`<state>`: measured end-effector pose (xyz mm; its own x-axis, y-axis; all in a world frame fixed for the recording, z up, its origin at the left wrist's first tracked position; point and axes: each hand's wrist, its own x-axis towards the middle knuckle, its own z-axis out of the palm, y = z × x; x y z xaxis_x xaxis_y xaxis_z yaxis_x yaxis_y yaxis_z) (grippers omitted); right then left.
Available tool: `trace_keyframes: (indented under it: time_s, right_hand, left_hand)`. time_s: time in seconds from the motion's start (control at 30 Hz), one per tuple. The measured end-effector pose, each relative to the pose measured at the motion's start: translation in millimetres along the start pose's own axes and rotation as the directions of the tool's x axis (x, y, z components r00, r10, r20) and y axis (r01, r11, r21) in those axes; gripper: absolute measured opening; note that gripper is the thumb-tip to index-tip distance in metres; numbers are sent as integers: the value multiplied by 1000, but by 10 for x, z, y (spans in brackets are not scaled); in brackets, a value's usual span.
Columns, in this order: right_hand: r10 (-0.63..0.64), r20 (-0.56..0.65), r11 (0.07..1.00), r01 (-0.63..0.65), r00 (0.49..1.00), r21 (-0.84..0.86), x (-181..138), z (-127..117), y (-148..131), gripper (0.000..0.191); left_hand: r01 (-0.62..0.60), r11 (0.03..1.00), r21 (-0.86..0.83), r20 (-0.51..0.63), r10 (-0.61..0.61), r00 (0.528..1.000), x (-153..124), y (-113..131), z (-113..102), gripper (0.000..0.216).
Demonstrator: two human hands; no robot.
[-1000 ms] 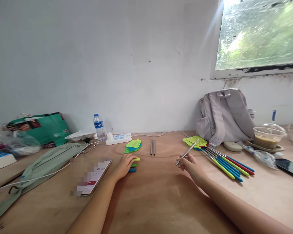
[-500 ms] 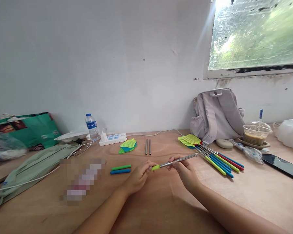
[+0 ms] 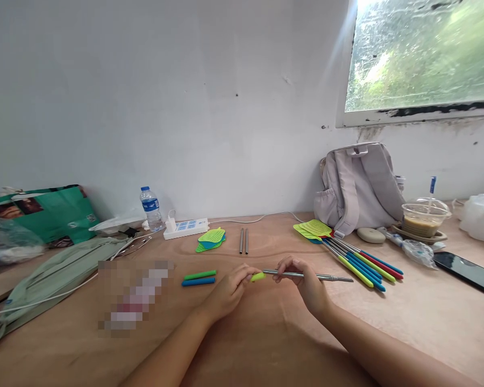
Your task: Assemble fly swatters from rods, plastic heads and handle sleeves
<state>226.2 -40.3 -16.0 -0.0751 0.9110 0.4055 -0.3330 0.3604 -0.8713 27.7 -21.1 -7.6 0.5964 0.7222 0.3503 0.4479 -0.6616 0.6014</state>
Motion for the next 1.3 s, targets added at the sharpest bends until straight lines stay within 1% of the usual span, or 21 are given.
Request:
trace_keyframes:
  time_s: [0.13,0.2,0.27,0.33,0.4,0.43,0.57,0.67,0.73,0.8,0.87,0.93,1.03,1.1,1.17,1.2,1.23,1.27,1.3]
  right_hand:
    - [19,18,1000,-19,1000,8,13,-6,29,24]
    - [43,52,999,-44,998,17,11,-13,43,20]
    - [88,142,996,-91,986,10,0,-19,47,24]
    - [173,270,985,-172,947,-27,-16,-25,44,29]
    - [233,339,972,-225,912,-63,-24,-31,40,30]
    - [235,337,972,-228,912,-61,-21,-34,38,30]
    - [129,216,990,-139,968,31,22,-52,41,35]
    - [116,175,988,-132,978,82,39,-50,57,32]
    - [176,219,979,-193,960,59,23,-33,76,32]
    - [265,291,962,-271,919,-21,-7,-6,93,38]
    - [327,336,945,-313,883,-96,-38,24,103,45]
    - [329,356,944,-304,875,-126,-65,50,104,48]
    - [287,391,957,-244,875,-155,-105,82,93,50]
    - [250,411,961,-174,876,-214,-137,95,81,49]
    - [230,424,946,-98,876,-310,-165,95,67,48]
    - [222,427,931,-61,877,-359,-173,88,59,46]
    - [208,432,916,-20,878,-402,-173,76,50,45]
    - [184,436,901,27,881,-433,-165,58,41,44]
    - [151,437,889,72,887,-452,-148,33,32,44]
  left_hand:
    - [8,1000,18,-6,-8,1000,-3,8,-3,33]
    - [-1,999,38,4,0,1000,-11,-3,0,33]
    - [-13,998,56,13,12,1000,-23,-16,7,33]
    - [-18,998,65,12,17,1000,-35,-25,12,32]
    - [-16,998,63,9,15,1000,-44,-23,9,32]
    - [-22,998,60,11,21,1000,-47,-16,5,31]
    - [-56,995,77,33,54,998,-45,47,0,24]
    - [-55,994,92,32,52,998,-37,97,29,23]
    - [-92,992,88,56,87,995,-37,114,58,27]
    - [-150,986,69,93,143,985,-45,120,80,30]
    - [-176,983,59,114,168,979,-61,126,91,32]
    - [-165,983,78,120,155,981,-84,139,92,34]
    - [-163,982,100,124,150,981,-115,137,57,34]
    - [-208,975,81,156,193,969,-100,72,-18,31]
    - [-224,971,83,153,210,966,-22,-78,-154,31]
    - [-191,975,115,114,178,977,44,-187,-243,35]
    - [-72,980,188,-24,78,997,124,-314,-341,39]
    - [67,962,266,-136,-32,990,214,-455,-442,43]
    - [234,911,338,-257,-150,955,305,-602,-538,44]
